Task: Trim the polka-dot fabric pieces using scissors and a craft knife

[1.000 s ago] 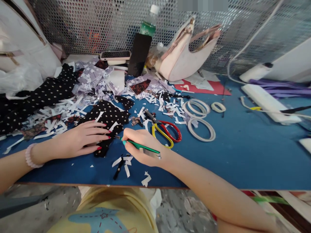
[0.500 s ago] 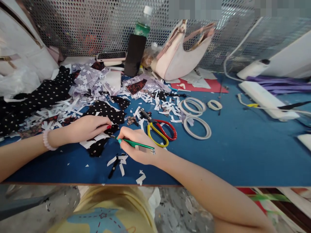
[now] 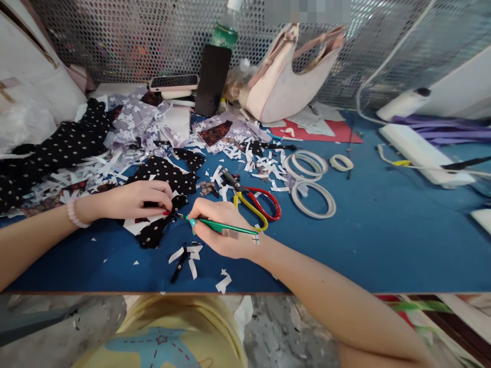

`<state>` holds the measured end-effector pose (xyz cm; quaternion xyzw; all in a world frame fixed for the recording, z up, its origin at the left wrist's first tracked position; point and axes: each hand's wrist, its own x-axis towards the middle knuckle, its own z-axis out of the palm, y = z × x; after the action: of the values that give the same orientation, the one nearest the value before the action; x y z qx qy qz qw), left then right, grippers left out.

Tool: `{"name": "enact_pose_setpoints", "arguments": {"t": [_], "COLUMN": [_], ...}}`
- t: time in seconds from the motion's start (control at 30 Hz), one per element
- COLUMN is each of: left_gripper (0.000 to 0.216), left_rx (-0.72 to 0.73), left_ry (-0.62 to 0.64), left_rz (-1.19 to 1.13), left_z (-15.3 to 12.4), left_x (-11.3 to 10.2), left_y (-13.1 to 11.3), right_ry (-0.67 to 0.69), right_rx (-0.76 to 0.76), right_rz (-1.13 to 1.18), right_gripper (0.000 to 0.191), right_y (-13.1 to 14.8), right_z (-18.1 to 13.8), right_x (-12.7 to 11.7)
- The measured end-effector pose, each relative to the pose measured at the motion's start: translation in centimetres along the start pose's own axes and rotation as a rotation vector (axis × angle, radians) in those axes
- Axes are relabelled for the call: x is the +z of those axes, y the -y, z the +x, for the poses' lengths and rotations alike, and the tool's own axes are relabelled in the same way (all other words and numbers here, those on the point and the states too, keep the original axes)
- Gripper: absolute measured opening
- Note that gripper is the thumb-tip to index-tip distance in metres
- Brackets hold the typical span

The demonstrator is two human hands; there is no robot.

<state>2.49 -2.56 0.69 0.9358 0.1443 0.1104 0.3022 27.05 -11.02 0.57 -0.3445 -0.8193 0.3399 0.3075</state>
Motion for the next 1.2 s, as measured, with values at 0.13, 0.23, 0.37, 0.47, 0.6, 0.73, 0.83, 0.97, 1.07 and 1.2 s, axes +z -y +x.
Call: {"name": "enact_pose_setpoints", "arguments": {"t": [0.13, 0.23, 0.37, 0.47, 0.6, 0.73, 0.83, 0.97, 1.07, 1.2], "left_gripper": [0.017, 0.017, 0.017, 0.018, 0.016, 0.014, 0.012, 0.01, 0.009, 0.017], "left_rx": [0.01, 0.041, 0.056, 0.057, 0.062, 0.051, 0.044, 0.046, 0.039, 0.019], "left_ry": [-0.016, -0.011, 0.029, 0.029, 0.016, 0.02, 0.037, 0.084, 0.109, 0.047], "left_rz": [0.009, 0.012, -0.006, -0.018, -0.019, -0.023, -0.02, 0.017, 0.045, 0.07], "left_z": [0.1, 0.1, -0.1, -0.1, 0.0, 0.0, -0.1, -0.2, -0.3, 0.0], "left_x": [0.0, -0.1, -0.4, -0.5, -0.3, 0.0, 0.0, -0.4, -0.6, -0.4], "left_y": [-0.1, -0.2, -0.4, -0.4, -0.1, 0.1, 0.1, 0.1, 0.1, -0.1], "right_ry": [-0.005, 0.021, 0.049, 0.084, 0.139, 0.162, 0.143, 0.066, -0.018, -0.115], "right_rx": [-0.013, -0.041, -0.1, -0.141, -0.159, -0.166, -0.199, -0.239, -0.166, -0.113], "right_rz": [0.009, 0.013, -0.064, -0.141, -0.19, -0.176, -0.204, -0.112, 0.015, 0.147], "right_gripper": [0.013, 0.012, 0.012, 0.012, 0.012, 0.013, 0.014, 0.013, 0.011, 0.011], "right_y": [-0.3, -0.4, -0.2, 0.1, 0.4, 0.3, 0.0, -0.7, -1.1, -1.0], "right_z": [0.0, -0.1, 0.0, 0.1, 0.3, 0.4, 0.4, 0.2, 0.1, 0.2], "right_x": [0.2, 0.3, 0.1, -0.4, -1.1, -1.3, -1.2, -1.1, -1.1, -1.1]}}
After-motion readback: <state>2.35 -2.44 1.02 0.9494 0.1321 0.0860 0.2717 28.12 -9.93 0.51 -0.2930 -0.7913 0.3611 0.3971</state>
